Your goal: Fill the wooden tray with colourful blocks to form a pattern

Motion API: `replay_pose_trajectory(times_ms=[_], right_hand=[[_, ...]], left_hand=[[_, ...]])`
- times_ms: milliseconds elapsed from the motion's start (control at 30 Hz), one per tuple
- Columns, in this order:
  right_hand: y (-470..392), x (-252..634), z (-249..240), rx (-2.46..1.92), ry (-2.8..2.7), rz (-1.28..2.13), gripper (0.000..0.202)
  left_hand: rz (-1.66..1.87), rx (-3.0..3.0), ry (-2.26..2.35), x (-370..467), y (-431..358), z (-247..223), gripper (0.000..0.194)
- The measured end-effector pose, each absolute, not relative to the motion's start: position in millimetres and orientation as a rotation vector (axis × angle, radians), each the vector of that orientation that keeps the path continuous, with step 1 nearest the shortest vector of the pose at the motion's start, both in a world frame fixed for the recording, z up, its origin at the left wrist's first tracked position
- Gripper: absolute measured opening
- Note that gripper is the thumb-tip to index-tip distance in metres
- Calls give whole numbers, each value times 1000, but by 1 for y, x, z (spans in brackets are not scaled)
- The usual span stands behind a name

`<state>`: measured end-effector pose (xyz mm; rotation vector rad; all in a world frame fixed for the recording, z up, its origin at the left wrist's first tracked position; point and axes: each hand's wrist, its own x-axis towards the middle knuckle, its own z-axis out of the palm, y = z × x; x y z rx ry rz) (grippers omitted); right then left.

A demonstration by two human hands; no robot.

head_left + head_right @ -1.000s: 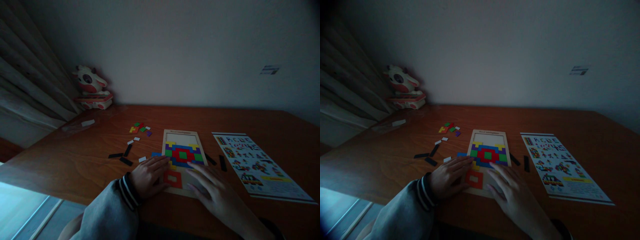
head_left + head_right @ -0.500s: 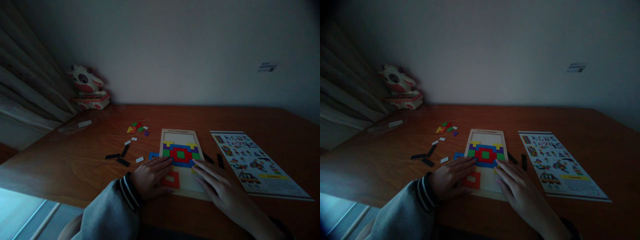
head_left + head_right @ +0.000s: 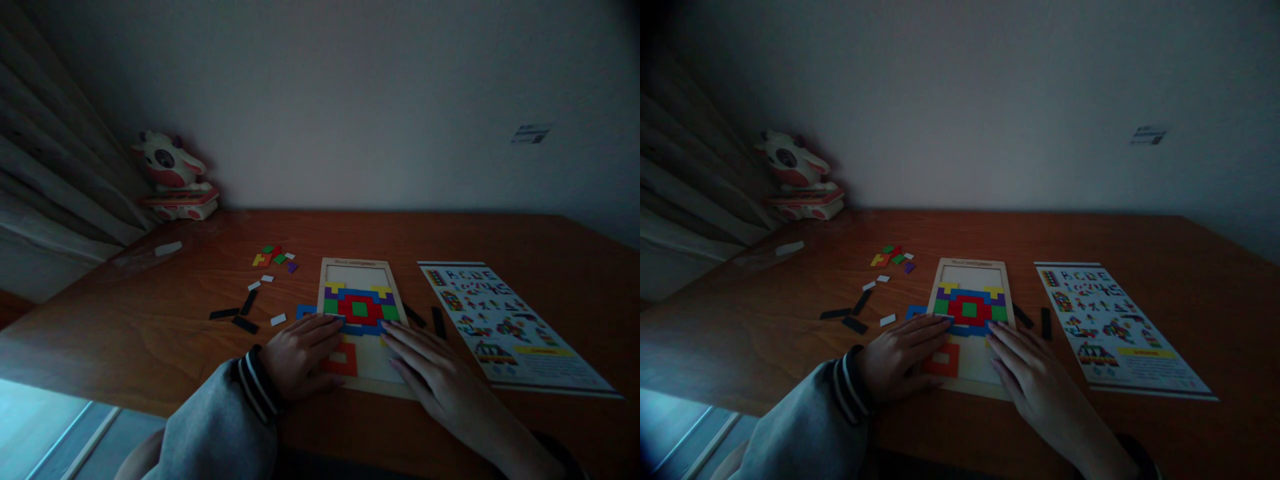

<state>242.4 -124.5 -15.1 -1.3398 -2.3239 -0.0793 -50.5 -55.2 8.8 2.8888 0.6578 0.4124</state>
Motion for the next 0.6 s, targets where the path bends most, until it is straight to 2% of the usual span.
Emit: replay_pose_trajectory(times_ms=[300, 467, 600], right_hand=[[-126, 242, -15, -1344, -2315, -110, 38], [-127, 245, -19, -1302, -2272, -186, 38], [-127, 246, -22, -1291, -2268, -169, 37]], left_hand=[[485, 2915, 728, -52, -54, 7, 59], [545, 2968, 1017, -90, -37, 14, 33], [526, 2981, 1085, -130, -23, 14, 28]])
